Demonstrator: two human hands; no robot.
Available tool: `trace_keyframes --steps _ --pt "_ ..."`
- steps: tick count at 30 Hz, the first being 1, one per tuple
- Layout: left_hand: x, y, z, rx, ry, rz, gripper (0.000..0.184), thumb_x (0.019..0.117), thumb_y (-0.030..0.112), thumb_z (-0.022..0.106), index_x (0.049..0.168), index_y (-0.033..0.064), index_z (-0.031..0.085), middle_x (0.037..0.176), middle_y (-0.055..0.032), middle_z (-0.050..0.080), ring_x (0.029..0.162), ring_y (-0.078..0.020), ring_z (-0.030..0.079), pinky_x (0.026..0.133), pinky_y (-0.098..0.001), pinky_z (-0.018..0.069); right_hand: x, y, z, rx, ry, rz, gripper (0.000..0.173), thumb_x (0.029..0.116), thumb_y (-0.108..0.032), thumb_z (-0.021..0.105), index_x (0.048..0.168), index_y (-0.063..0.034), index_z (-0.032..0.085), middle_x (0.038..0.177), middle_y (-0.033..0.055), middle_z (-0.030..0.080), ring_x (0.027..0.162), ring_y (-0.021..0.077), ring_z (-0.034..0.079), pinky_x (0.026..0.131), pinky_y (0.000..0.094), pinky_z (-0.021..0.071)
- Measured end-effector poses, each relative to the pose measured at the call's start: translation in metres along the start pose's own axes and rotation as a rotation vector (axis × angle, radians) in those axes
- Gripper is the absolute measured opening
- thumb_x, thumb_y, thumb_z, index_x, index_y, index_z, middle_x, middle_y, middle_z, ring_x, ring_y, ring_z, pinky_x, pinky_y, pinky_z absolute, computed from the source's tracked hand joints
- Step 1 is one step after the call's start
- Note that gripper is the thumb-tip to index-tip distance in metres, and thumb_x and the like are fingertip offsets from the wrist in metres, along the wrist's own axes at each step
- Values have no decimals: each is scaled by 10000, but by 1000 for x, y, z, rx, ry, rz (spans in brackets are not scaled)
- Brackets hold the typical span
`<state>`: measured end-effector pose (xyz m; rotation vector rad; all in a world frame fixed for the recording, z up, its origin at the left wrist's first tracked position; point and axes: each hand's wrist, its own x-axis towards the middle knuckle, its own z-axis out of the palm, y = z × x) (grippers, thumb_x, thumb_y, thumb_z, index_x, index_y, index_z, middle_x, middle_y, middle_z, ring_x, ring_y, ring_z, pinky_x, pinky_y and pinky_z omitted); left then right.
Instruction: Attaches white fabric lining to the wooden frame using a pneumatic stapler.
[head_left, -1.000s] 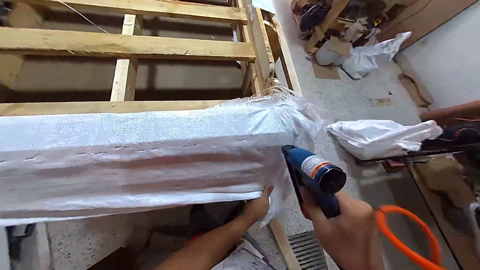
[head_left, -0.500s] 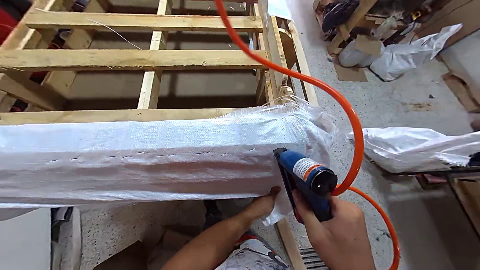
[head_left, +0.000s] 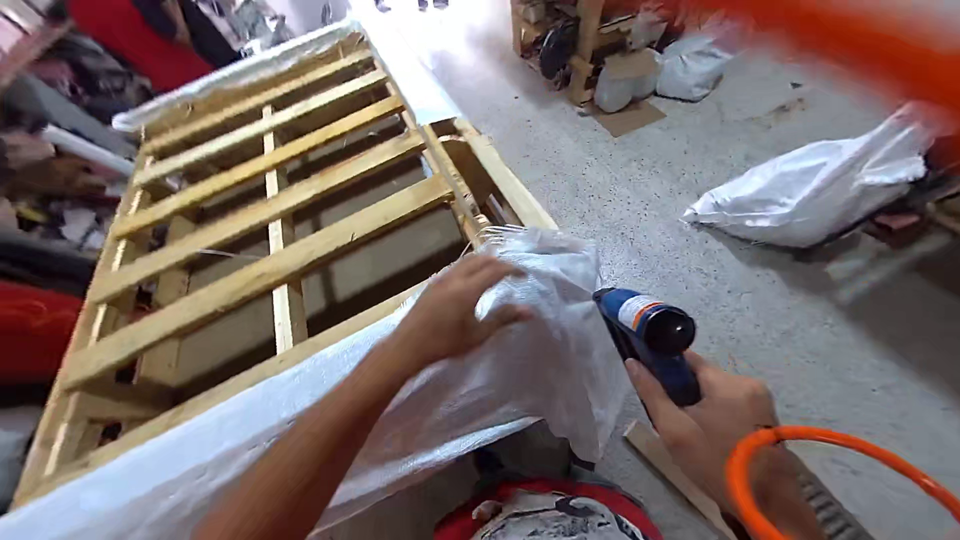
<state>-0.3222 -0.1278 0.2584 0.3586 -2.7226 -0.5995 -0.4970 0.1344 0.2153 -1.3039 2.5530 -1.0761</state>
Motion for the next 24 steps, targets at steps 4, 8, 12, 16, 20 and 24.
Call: trace_keyframes --steps 4,8,12,16,20,24 --pt "136 -31 45 225 -585 177 1029 669 597 898 1504 141 504 1552 -75 497 1483 -302 388 1230 -680 150 -22 25 6 92 -52 122 439 926 -555 601 959 -144 749 652 -23 658 552 86 623 492 346 525" --pt "177 -13 80 321 -991 290 445 803 375 869 1151 128 742 1272 -42 686 1260 -282 583 1089 -622 414 -42 49 -10 156 -114 187 434 939 -514 627 996 -101 748 690 31 688 590 135 659 531 382 546" --pt "160 -7 84 543 -897 523 342 1029 406 564 1042 121 752 1185 -37 715 1145 -253 650 1025 -506 496 -64 64 -20 152 -78 256 465 968 -488 641 1042 -40 741 726 105 701 618 208 673 566 445 547" --pt "144 -21 79 204 -527 845 222 1018 73 543 989 54 761 1174 -88 736 1143 -235 694 1149 -460 465 -81 48 -14 137 14 398 448 974 -431 672 1039 10 722 783 184 715 673 290 698 611 512 554" --pt "152 1 78 -132 -701 487 201 1034 221 618 1071 53 723 950 -22 734 848 -81 702 800 -297 611 -98 23 10 203 68 643 500 963 -493 684 1061 -3 715 830 159 730 729 244 718 661 499 580" --pt "157 23 81 247 -1179 427 744 825 358 866 1395 47 502 1009 -136 688 862 -299 697 759 -524 595 -101 6 27 270 58 749 507 955 -524 681 1071 -30 707 797 105 723 656 195 710 613 481 607"
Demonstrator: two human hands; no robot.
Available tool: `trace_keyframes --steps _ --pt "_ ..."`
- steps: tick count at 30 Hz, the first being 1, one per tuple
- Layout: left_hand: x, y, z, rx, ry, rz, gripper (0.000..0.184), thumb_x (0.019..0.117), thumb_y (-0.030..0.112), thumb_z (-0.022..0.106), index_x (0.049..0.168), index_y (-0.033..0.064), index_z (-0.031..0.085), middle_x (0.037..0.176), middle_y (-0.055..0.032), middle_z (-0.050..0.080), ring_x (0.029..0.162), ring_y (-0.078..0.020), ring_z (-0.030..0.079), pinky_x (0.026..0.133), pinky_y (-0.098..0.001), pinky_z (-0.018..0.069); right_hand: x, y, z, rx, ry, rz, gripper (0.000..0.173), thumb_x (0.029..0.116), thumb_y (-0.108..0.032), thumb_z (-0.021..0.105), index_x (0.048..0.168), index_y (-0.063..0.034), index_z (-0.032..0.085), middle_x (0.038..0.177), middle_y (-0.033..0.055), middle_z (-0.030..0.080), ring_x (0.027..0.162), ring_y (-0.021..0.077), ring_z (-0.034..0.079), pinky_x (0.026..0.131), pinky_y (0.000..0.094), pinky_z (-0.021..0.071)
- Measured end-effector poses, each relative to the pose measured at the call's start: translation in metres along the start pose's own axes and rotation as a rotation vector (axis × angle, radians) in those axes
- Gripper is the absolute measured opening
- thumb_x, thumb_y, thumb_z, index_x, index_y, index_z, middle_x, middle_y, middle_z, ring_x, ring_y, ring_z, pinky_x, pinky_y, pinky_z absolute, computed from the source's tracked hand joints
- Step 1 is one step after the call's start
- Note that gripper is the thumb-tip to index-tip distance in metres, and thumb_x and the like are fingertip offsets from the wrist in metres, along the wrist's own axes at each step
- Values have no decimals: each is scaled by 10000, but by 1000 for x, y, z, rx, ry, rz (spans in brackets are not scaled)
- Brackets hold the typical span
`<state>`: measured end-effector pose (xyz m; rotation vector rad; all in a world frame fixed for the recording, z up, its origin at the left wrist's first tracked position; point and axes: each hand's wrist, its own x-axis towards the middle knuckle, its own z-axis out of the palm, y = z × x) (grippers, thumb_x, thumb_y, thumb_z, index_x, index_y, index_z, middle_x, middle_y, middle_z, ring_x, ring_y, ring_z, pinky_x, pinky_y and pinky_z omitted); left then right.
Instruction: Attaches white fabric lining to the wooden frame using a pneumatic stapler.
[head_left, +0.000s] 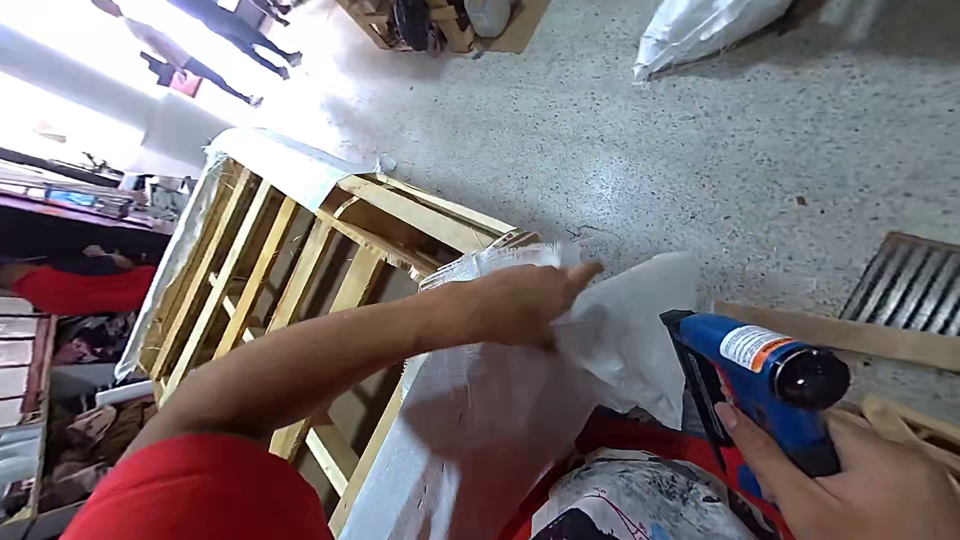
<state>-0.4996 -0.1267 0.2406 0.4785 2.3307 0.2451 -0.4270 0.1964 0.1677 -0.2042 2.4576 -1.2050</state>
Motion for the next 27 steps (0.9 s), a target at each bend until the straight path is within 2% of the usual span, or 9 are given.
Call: trace_keyframes --steps 2,3,4,7,8,12,16,21,27 --pt "-7 13 4 303 -22 128 209 918 221 745 971 29 683 821 -117 660 742 -317 666 620 -514 547 -6 -7 1 -50 1 -26 492 957 -502 682 1065 -23 719 838 136 733 726 225 717 658 493 585" --pt "-10 15 4 417 68 242 131 938 143 669 834 65 682 783 -99 636 680 -296 644 548 -479 518 -8 -9 0 -76 -1 -51 485 959 -492 683 1052 -17 719 845 152 734 747 246 720 667 504 576" --pt "-11 13 2 484 174 341 170 964 135 618 813 102 689 813 -77 641 669 -267 638 527 -447 507 -9 -9 -2 -89 -9 -69 489 962 -485 683 1053 -5 716 855 170 736 767 267 726 681 517 574" --pt "5 0 4 498 328 563 191 1023 215 571 947 133 727 949 -39 677 820 -239 640 627 -412 495 -11 -5 0 -86 -38 -54 535 968 -513 668 1095 5 700 881 189 733 793 288 727 707 536 577" --pt "17 -5 13 477 313 605 198 1025 247 588 974 126 737 945 -49 688 795 -246 659 602 -422 516 -11 -6 2 -75 -43 -59 538 970 -512 667 1104 8 696 888 192 730 796 287 725 710 537 577" --pt "58 -14 29 453 25 598 159 978 224 649 953 90 731 841 -103 679 731 -301 669 611 -504 524 -10 -28 0 -51 -79 -240 465 970 -405 701 1107 39 687 928 244 734 848 332 739 762 537 583" --pt "68 -8 19 418 -190 587 90 954 152 693 1004 86 729 875 -96 685 826 -294 676 683 -507 531 18 -112 -17 4 -569 -192 428 995 -182 625 1289 130 618 1088 316 706 1013 397 710 923 506 543" --pt "64 -15 13 233 -12 610 159 988 231 653 1027 91 716 860 -89 685 827 -292 683 670 -484 530 19 -78 37 -27 -518 -511 464 960 -333 674 1282 0 643 931 201 740 776 356 725 634 539 562" --pt "63 -16 22 331 43 726 137 1008 139 583 1023 47 683 829 -113 664 769 -308 673 636 -476 516 14 -86 54 -12 -515 -486 477 911 -320 719 1279 -24 647 909 170 749 767 295 731 620 473 572"
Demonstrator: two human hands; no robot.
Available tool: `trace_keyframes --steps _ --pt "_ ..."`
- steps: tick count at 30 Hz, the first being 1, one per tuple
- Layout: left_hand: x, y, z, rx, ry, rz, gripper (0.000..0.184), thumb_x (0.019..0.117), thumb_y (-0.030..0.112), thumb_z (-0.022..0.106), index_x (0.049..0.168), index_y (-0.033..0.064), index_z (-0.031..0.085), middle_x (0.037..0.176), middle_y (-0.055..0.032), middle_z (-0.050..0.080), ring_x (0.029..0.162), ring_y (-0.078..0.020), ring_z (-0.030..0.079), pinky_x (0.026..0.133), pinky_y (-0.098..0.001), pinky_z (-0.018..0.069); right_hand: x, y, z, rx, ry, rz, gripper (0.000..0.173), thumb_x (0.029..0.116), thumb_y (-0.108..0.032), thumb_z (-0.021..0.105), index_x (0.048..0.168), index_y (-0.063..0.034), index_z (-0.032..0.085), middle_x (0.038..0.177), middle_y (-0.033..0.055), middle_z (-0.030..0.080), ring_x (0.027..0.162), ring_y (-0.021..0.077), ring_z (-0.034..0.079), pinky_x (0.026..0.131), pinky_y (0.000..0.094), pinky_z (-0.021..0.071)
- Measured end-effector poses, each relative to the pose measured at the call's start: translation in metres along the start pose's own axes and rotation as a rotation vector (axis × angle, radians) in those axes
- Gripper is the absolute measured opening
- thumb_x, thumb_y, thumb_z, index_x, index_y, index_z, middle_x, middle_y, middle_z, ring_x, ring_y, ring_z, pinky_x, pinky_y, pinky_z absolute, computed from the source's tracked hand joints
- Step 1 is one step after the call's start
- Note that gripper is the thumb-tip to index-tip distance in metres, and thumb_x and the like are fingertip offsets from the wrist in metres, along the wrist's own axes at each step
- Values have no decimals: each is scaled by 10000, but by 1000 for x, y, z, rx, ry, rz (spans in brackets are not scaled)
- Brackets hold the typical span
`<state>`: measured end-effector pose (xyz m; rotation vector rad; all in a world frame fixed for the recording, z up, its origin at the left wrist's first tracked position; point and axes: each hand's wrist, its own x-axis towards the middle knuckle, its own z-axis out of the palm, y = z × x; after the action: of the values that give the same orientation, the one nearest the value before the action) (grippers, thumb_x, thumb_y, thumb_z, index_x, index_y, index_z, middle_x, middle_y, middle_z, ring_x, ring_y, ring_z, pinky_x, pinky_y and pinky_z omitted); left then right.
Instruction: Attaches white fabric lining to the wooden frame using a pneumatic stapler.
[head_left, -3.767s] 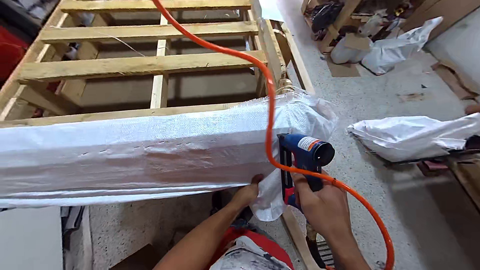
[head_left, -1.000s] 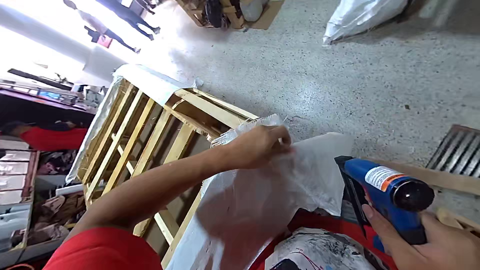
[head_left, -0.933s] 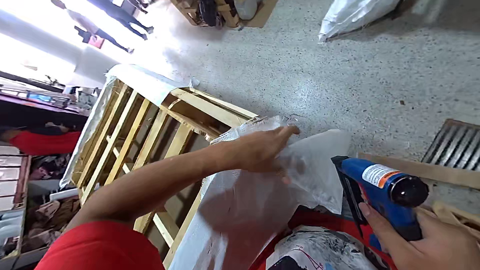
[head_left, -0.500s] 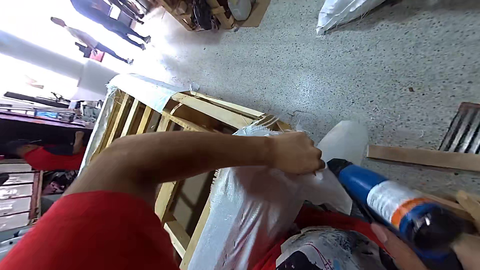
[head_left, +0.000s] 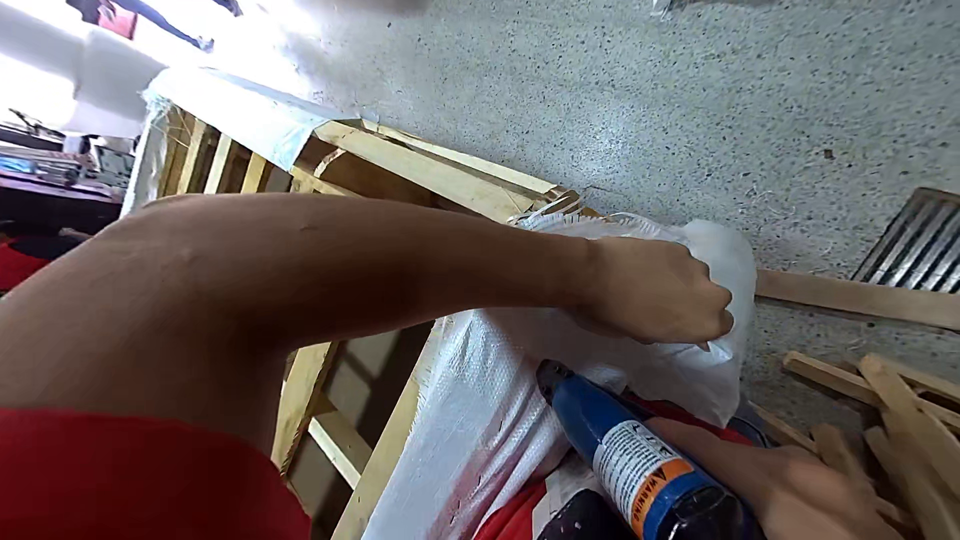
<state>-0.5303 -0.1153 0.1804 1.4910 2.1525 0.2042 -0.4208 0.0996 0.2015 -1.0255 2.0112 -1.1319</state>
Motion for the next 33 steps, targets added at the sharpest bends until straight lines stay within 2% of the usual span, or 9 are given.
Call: trace_keyframes --steps 6,11,17,21,23,26,29,31,33 --pt "2 0 11 7 60 -9 189 1030 165 544 978 50 684 783 -102 653 747 -302 666 610 -470 496 10 -13 8 -100 147 39 418 919 -355 726 1173 -25 694 841 153 742 712 241 711 609 403 564" --pt "7 2 6 -3 -81 -37 88 968 90 618 989 50 693 865 -103 654 823 -295 650 653 -478 487 7 -24 11 -160 22 46 456 904 -378 718 1184 -19 691 849 147 747 712 264 724 592 450 569" --pt "10 3 10 34 -81 -60 172 1010 189 602 1005 54 710 889 -111 669 840 -309 661 674 -495 497 -2 -24 31 -179 11 -34 476 875 -365 725 1190 -11 683 836 136 745 694 263 725 573 442 573" --pt "1 0 10 115 255 -40 312 1031 354 590 1127 86 719 1002 -115 719 922 -314 700 770 -504 537 -24 -26 10 -220 47 -44 483 895 -333 736 1270 -34 676 912 135 764 760 246 737 657 432 597" --pt "-34 7 -18 188 513 -213 380 1012 360 626 1285 104 693 1231 -91 707 1192 -278 639 1036 -436 493 -46 -26 -17 -260 47 -22 488 863 -259 766 1267 1 683 919 185 763 746 298 736 651 485 585" --pt "-122 74 -52 149 754 -829 340 1067 305 548 1285 65 650 1293 -87 670 1291 -214 587 1135 -378 444 -66 -7 -50 -315 111 28 403 916 -317 755 1142 15 718 838 167 746 711 255 726 640 471 593" --pt "-152 185 5 102 688 -1384 560 1061 478 483 1435 66 546 1463 -156 552 1400 -323 487 1183 -523 377 -47 17 -74 -318 164 10 419 954 -449 690 1018 -37 734 749 80 716 652 145 689 594 386 571" --pt "-89 265 79 -145 723 -1505 673 1030 489 533 1549 70 441 1637 -165 364 1527 -342 315 1245 -573 260 -27 25 -88 -325 103 -12 458 945 -491 666 1043 -49 732 752 68 712 652 161 691 591 423 577" --pt "17 327 150 -472 974 -1364 430 1027 295 598 1398 79 609 1542 -87 521 1456 -227 451 1209 -478 367 -11 29 -97 -359 54 -47 470 928 -518 663 1057 -72 736 762 68 715 667 184 694 602 449 569"
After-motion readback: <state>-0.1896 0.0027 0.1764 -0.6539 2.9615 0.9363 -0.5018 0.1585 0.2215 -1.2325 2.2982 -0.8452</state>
